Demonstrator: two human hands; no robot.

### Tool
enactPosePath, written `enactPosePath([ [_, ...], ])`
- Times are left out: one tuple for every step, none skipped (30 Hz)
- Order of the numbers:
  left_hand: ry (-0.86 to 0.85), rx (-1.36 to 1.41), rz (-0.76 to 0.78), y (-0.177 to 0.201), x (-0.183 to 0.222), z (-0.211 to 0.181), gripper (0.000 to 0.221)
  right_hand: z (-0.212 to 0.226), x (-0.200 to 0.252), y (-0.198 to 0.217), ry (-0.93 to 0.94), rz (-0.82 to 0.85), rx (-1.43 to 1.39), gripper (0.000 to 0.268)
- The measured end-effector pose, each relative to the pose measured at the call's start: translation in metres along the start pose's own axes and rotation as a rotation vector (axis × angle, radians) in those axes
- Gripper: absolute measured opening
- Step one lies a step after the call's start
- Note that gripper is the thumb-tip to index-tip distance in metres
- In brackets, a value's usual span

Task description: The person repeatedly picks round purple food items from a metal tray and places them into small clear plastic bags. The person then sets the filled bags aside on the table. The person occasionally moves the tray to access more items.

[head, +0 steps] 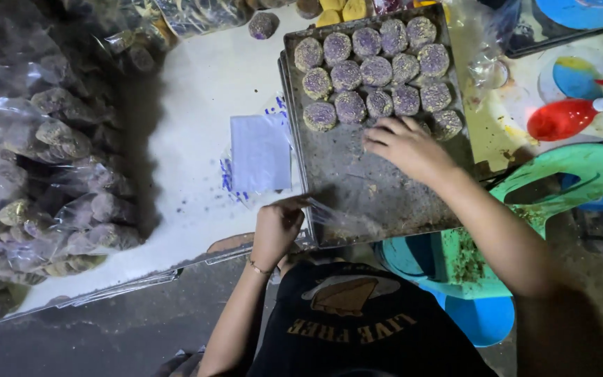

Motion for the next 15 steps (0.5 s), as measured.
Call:
enactPosePath([
  [0.000,0.001,-0.002,0.002,0.003,-0.004,0.013,0.005,0.004,-0.010,0.002,-0.001,0.001,0.032],
  [0.032,0.046,0.003,0.004,0.005,-0.008,0.013,0.005,0.007,-0.015,-0.112,-0.092,-0.122,0.032],
  [0.064,0.091,0.007,0.006,0.007,-0.011,0.013,0.005,0.010,-0.022,-0.225,-0.183,-0.246,0.034],
  [0.062,0.090,0.007,0.006,0.008,-0.008,0.013,0.021,0.020,-0.028,-0.225,-0.185,-0.246,0.034],
  [0.098,0.101,0.005,0.005,0.010,-0.004,0.013,0.028,0.032,-0.035,-0.437,-0.244,-0.390,0.038],
  [0.132,0.111,0.005,0.005,0.011,0.001,0.014,0.036,0.047,-0.044,-0.652,-0.302,-0.534,0.047],
  [0.129,0.110,0.007,0.012,0.012,-0.003,0.014,0.038,0.047,-0.033,-0.655,-0.305,-0.532,0.047],
  [0.161,0.148,0.014,0.019,0.012,-0.007,0.019,0.040,0.045,-0.020,-0.641,-0.349,-0.556,0.049],
  [0.193,0.186,0.022,0.026,0.012,-0.010,0.026,0.041,0.043,-0.007,-0.626,-0.394,-0.579,0.052],
  [0.192,0.185,0.027,0.027,0.011,-0.010,0.026,0.022,0.046,-0.010,-0.631,-0.394,-0.579,0.052],
  [0.189,0.203,0.051,0.026,0.011,-0.009,0.027,0.006,0.048,-0.009,-0.538,-0.379,-0.327,0.048],
  [0.180,0.223,0.079,0.026,0.009,-0.009,0.028,-0.010,0.049,-0.009,-0.444,-0.359,-0.073,0.045],
  [0.175,0.223,0.087,0.025,0.007,-0.008,0.028,-0.022,0.057,-0.021,-0.452,-0.358,-0.068,0.045],
  [0.174,0.221,0.118,0.024,0.004,-0.006,0.027,-0.041,0.068,-0.034,-0.587,-0.401,-0.243,0.043],
  [0.174,0.220,0.149,0.022,0.000,-0.004,0.027,-0.059,0.078,-0.048,-0.718,-0.445,-0.420,0.041],
])
Point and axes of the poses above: each hand's wrist, its own x-axis away from the middle knuckle, its own y-axis out of the back of the hand, z = x × y, the point moved 5 cm from there along -x, towards the middle knuckle, and after that the axes turned 13 degrees about -z, right-handed, at the moved point
